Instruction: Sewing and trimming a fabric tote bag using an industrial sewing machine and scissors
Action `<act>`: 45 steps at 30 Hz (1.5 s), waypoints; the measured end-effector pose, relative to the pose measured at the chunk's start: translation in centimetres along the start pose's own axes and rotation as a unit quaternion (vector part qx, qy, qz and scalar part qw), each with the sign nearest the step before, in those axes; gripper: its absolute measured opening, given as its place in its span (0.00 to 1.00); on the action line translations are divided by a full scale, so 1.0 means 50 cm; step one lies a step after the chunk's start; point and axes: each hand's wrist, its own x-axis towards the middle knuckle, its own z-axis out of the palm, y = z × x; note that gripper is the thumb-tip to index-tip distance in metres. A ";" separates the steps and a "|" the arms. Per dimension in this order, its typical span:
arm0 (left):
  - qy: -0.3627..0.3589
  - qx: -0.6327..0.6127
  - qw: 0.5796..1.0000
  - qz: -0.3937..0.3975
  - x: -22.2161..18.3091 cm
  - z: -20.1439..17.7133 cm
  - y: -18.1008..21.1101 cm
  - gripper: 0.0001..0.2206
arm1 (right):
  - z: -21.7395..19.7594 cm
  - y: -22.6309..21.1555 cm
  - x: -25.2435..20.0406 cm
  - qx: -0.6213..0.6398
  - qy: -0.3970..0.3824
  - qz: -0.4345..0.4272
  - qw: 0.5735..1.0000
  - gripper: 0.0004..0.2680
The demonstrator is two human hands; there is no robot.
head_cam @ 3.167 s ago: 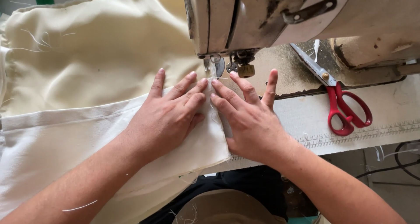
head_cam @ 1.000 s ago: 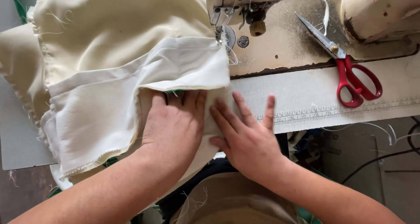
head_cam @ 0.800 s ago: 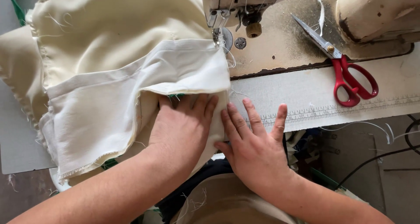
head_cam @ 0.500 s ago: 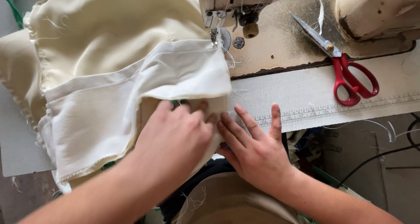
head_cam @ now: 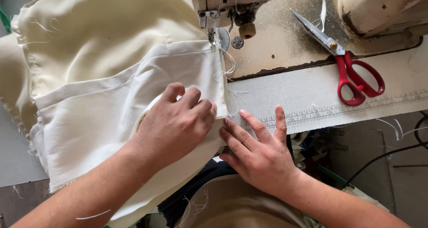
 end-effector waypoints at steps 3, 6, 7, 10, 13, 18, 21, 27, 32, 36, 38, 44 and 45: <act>-0.014 -0.020 1.000 -0.014 -0.002 -0.006 -0.010 0.05 | 0.001 0.008 0.007 0.013 0.009 0.000 1.000 0.12; 0.009 -0.082 0.995 -0.051 0.001 -0.013 -0.014 0.04 | 0.003 0.035 0.029 0.166 0.026 0.093 0.981 0.10; 0.011 -0.071 0.996 -0.047 0.001 -0.013 -0.014 0.04 | 0.006 0.045 0.041 0.157 0.030 0.111 0.981 0.12; 0.006 -0.056 0.997 -0.047 0.011 -0.018 -0.017 0.02 | 0.007 0.056 0.078 0.139 0.081 0.079 0.984 0.09; -0.030 -0.037 0.996 -0.075 0.012 -0.011 0.000 0.02 | 0.016 0.044 0.089 0.139 0.127 0.033 0.982 0.01; -0.092 -0.008 0.991 -0.097 0.007 0.021 0.012 0.17 | 0.018 0.036 0.087 0.157 0.111 0.068 0.979 0.00; -0.106 0.000 0.991 -0.076 0.008 0.029 0.015 0.19 | 0.021 0.043 0.082 0.127 0.099 0.077 0.984 0.02; -0.098 -0.029 0.987 -0.125 0.011 0.041 0.014 0.17 | 0.032 0.052 0.088 0.100 0.049 0.098 0.989 0.02; -0.117 -0.073 0.982 -0.133 0.026 0.055 -0.021 0.13 | 0.041 0.076 0.122 0.081 0.043 0.073 0.993 0.02; -0.149 -0.103 0.975 -0.130 0.035 0.064 -0.047 0.15 | 0.044 0.098 0.142 0.073 0.044 0.061 0.995 0.02; -0.147 -0.096 0.977 -0.121 0.037 0.067 -0.055 0.15 | 0.039 0.118 0.156 0.129 0.010 0.018 0.991 0.01; -0.110 -0.057 0.988 -0.090 0.032 0.062 -0.059 0.21 | 0.051 0.206 0.193 0.075 -0.170 0.009 0.982 0.19; -0.111 -0.057 0.988 -0.090 0.034 0.055 -0.064 0.21 | 0.045 0.213 0.186 0.077 -0.171 0.009 0.982 0.19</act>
